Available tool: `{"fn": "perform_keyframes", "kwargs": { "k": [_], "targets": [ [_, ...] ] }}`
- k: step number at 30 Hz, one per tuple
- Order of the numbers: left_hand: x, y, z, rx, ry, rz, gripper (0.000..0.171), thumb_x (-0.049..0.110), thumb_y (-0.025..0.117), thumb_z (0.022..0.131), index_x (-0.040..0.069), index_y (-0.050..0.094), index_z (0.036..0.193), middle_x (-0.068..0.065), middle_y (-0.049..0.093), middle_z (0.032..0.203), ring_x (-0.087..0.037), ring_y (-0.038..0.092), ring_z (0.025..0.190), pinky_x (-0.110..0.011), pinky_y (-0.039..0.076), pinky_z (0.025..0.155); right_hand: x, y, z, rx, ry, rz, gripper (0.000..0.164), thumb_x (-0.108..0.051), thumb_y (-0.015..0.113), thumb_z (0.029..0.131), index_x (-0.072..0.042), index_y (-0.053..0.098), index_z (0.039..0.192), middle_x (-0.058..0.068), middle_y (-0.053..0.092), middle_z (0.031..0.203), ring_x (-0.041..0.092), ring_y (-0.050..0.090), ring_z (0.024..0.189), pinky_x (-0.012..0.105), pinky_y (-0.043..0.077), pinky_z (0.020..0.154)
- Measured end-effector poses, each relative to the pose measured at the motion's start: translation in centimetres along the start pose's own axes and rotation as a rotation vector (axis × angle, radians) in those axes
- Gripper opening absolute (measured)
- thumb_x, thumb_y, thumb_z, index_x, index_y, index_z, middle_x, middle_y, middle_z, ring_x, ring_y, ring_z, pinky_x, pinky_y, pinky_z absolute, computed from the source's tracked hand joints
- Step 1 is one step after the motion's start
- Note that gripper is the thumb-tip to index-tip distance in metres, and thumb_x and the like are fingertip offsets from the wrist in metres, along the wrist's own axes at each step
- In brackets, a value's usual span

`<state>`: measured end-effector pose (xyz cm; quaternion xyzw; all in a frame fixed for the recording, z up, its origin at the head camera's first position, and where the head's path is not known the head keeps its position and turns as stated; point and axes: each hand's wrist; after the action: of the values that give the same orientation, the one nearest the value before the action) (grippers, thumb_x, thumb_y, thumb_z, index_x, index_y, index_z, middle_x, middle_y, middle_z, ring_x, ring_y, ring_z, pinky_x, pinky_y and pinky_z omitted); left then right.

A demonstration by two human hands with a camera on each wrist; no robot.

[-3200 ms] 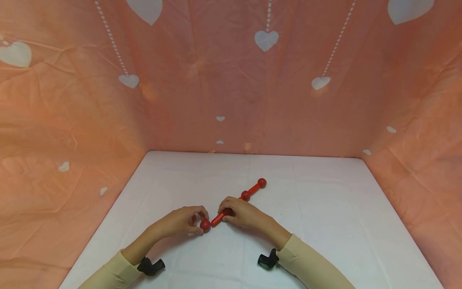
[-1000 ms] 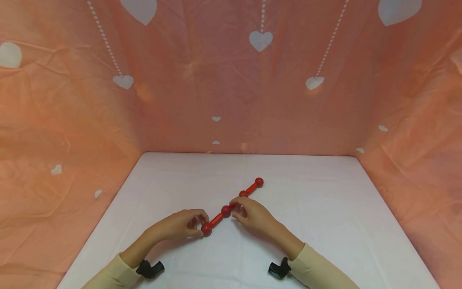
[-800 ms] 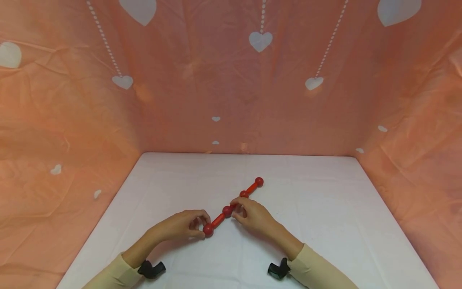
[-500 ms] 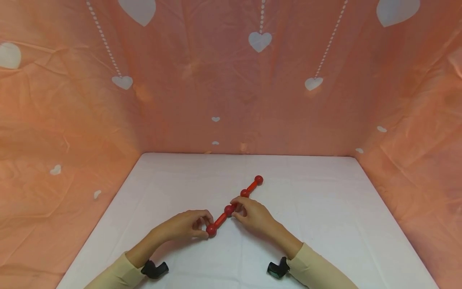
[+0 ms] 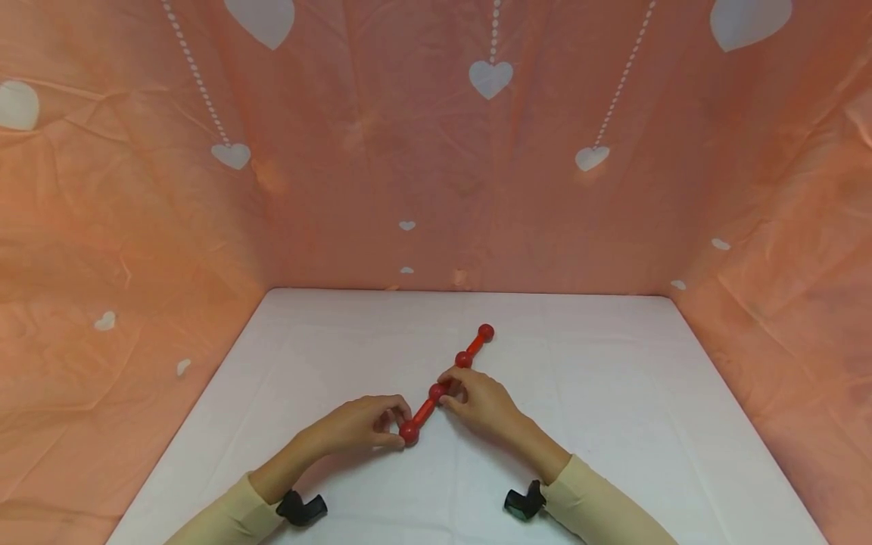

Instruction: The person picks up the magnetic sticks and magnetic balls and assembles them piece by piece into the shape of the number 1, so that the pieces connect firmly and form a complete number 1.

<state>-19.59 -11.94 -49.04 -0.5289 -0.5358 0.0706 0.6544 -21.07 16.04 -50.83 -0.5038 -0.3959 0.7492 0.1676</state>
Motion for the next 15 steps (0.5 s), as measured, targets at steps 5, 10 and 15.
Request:
{"fn": "perform_keyframes", "kwargs": {
  "k": [5, 10, 15],
  "targets": [
    [0.2, 0.3, 0.3, 0.008, 0.017, 0.008, 0.032, 0.029, 0.09, 0.089, 0.027, 0.07, 0.112, 0.016, 0.069, 0.095, -0.005, 0.057, 0.078, -0.025, 0.05, 0.071, 0.3, 0.0, 0.2, -0.001, 0.014, 0.006, 0.033, -0.021, 0.085, 0.094, -0.022, 0.072, 0.125, -0.012, 0.067, 0.091, 0.01, 0.054, 0.077, 0.026, 0.05, 0.068],
    [0.7, 0.6, 0.7, 0.003, 0.013, 0.009, 0.032, 0.031, 0.092, 0.088, 0.027, 0.07, 0.111, 0.015, 0.069, 0.094, -0.005, 0.057, 0.077, -0.024, 0.05, 0.07, 0.5, 0.0, 0.3, 0.003, 0.023, 0.022, 0.033, -0.023, 0.086, 0.093, -0.023, 0.073, 0.123, -0.013, 0.065, 0.088, 0.011, 0.054, 0.075, 0.026, 0.049, 0.066],
    [1.1, 0.9, 1.1, -0.001, 0.01, 0.022, 0.033, 0.033, 0.092, 0.087, 0.028, 0.069, 0.11, 0.016, 0.068, 0.093, -0.005, 0.056, 0.076, -0.024, 0.05, 0.07, 0.6, -0.1, 0.3, -0.007, 0.054, 0.05, 0.035, -0.024, 0.088, 0.092, -0.024, 0.074, 0.124, -0.013, 0.065, 0.088, 0.012, 0.055, 0.076, 0.026, 0.049, 0.066]
  ]
}}
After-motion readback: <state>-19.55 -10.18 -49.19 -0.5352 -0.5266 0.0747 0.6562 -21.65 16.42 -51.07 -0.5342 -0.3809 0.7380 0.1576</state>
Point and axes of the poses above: each hand's wrist, its own z-axis towards the middle knuckle, its own y-axis out of the palm, x = y × z
